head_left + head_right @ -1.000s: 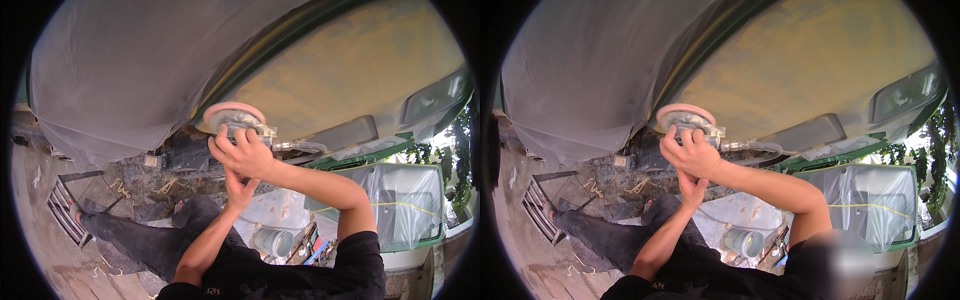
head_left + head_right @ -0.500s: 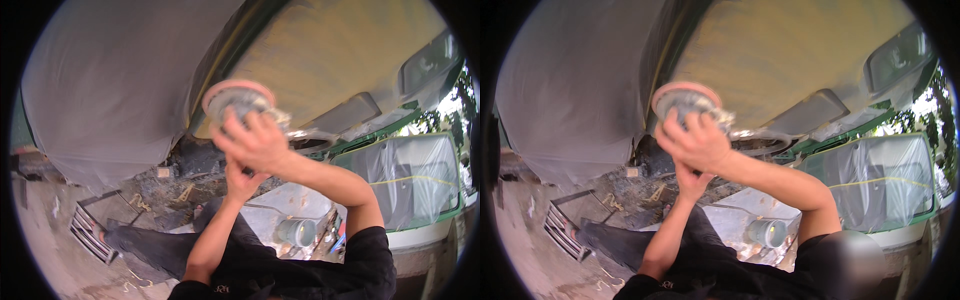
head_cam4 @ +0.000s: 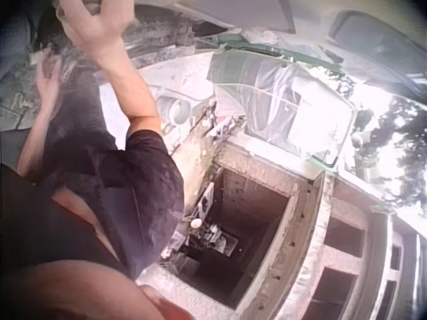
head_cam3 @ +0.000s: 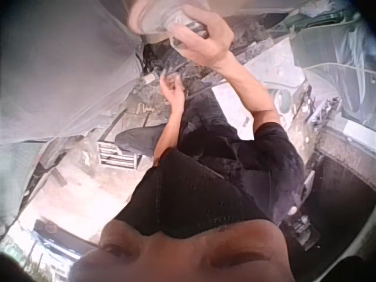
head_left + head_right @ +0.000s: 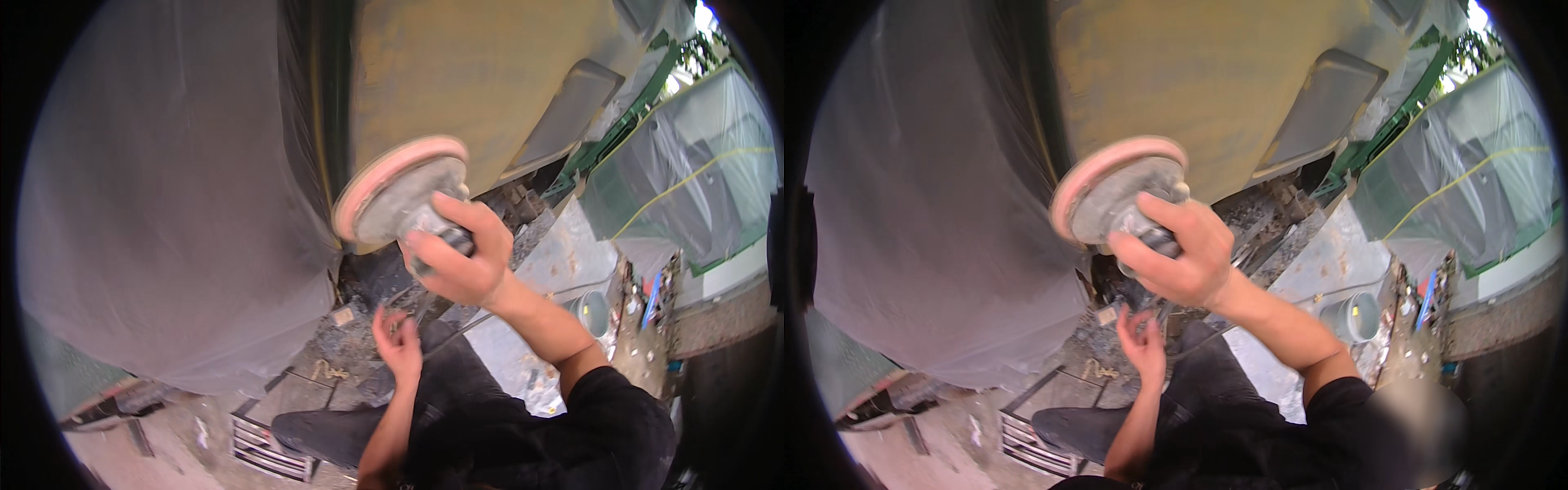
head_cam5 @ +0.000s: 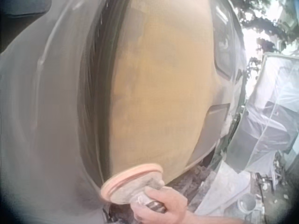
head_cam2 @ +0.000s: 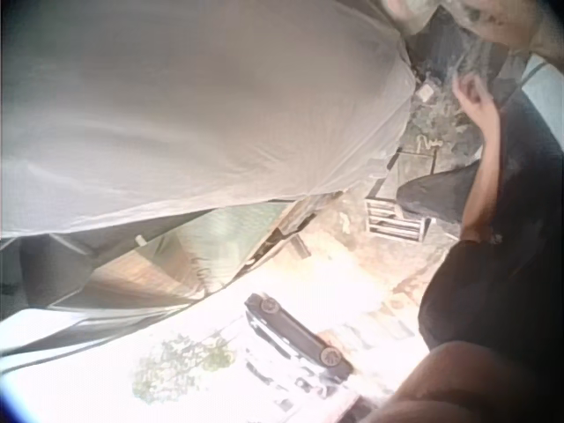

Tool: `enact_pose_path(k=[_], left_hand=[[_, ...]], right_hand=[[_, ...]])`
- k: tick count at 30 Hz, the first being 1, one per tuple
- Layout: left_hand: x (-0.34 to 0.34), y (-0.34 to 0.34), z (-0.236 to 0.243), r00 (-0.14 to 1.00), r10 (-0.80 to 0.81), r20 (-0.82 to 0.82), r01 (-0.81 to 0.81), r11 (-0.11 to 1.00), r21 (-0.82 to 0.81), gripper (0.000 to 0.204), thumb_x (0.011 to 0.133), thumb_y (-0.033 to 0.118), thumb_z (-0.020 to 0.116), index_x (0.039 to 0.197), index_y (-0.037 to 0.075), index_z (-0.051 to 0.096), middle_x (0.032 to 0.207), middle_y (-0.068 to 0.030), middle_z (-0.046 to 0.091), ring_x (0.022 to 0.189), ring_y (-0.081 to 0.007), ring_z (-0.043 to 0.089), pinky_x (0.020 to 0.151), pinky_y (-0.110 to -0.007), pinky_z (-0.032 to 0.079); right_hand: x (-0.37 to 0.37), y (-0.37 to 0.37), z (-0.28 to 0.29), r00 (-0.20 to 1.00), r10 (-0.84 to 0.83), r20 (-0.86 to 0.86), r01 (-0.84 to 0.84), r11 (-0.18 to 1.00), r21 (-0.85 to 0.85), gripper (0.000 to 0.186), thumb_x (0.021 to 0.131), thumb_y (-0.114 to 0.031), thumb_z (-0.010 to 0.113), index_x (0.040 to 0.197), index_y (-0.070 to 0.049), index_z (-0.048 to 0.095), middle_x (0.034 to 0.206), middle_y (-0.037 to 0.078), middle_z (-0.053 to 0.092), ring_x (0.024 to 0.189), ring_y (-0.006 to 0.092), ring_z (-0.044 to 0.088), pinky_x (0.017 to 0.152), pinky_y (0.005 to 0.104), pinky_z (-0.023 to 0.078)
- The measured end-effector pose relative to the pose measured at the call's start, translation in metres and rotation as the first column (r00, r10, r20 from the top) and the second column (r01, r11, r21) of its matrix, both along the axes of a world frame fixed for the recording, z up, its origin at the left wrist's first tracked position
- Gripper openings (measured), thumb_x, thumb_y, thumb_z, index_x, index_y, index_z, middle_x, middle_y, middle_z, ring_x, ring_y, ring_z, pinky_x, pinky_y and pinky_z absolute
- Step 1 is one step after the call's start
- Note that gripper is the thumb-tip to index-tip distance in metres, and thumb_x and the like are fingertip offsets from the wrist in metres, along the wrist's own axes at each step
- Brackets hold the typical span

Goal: The person uses a handheld orbital sander to sand the surface of a car hood. They move the sander across the hood in overlapping passes, occasionally pausing to adjust the sanding pad. The hood is partially covered with protective plastic sheeting.

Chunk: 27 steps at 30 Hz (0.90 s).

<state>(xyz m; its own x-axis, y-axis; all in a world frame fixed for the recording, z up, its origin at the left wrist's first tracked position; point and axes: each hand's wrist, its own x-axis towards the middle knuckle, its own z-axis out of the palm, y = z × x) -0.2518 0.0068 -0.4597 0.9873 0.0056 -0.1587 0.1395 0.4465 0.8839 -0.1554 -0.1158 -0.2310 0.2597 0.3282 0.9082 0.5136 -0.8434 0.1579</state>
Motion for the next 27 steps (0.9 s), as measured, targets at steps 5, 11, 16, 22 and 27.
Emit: enact_pose_path(k=[5,11,16,22,27], left_hand=[[-0.067,0.081,-0.121,0.901,0.067,-0.429,-0.050,0.997,0.052,0.050,0.113,0.045,0.041,0.118,0.001,0.066,0.079,-0.0108,0.068,0.042,-0.0121,0.044,0.039,-0.027,0.035],[-0.105,0.179,-0.186,0.729,-0.294,-0.618,0.275,0.953,-0.129,0.085,0.106,0.073,0.024,0.138,0.001,0.057,0.108,-0.0160,0.072,0.107,-0.0267,0.064,0.100,-0.044,0.045],[-0.085,0.236,-0.168,0.625,-0.567,-0.536,0.589,0.794,-0.151,0.074,0.108,0.066,0.032,0.149,0.006,0.045,0.138,-0.0170,0.062,0.136,-0.0316,0.053,0.111,-0.052,0.041],[-0.060,0.232,-0.157,0.649,-0.658,-0.382,0.634,0.745,-0.206,0.061,0.111,0.054,0.041,0.141,0.001,0.050,0.137,-0.0184,0.062,0.138,-0.0327,0.053,0.116,-0.054,0.039],[-0.060,0.202,-0.141,0.589,-0.729,-0.350,0.677,0.681,-0.279,0.062,0.111,0.053,0.040,0.142,0.000,0.048,0.142,-0.0197,0.058,0.140,-0.0333,0.051,0.117,-0.055,0.039]], right_hand=[[0.004,0.058,-0.071,0.997,-0.066,-0.040,0.077,0.868,0.491,0.056,0.062,-0.011,0.094,0.112,-0.015,0.070,0.123,0.018,0.063,0.097,0.0327,0.068,0.072,0.0385,0.060],[0.016,0.087,-0.157,0.941,-0.324,-0.093,0.302,0.689,0.659,0.055,0.063,-0.011,0.094,0.111,-0.011,0.068,0.120,0.019,0.063,0.098,0.0343,0.067,0.076,0.0402,0.060],[0.037,0.101,-0.164,0.916,-0.401,-0.031,0.296,0.621,0.726,0.055,0.063,-0.010,0.094,0.111,-0.011,0.068,0.119,0.019,0.063,0.094,0.0346,0.069,0.073,0.0404,0.060],[0.045,0.092,-0.081,0.930,-0.367,0.030,0.229,0.640,0.734,0.051,0.063,-0.010,0.091,0.111,-0.015,0.073,0.114,0.011,0.064,0.080,0.0276,0.070,0.065,0.0363,0.060],[0.045,0.093,-0.072,0.923,-0.385,0.027,0.249,0.647,0.720,0.049,0.063,-0.011,0.091,0.109,-0.017,0.074,0.112,0.010,0.065,0.081,0.0248,0.071,0.066,0.0341,0.060]])
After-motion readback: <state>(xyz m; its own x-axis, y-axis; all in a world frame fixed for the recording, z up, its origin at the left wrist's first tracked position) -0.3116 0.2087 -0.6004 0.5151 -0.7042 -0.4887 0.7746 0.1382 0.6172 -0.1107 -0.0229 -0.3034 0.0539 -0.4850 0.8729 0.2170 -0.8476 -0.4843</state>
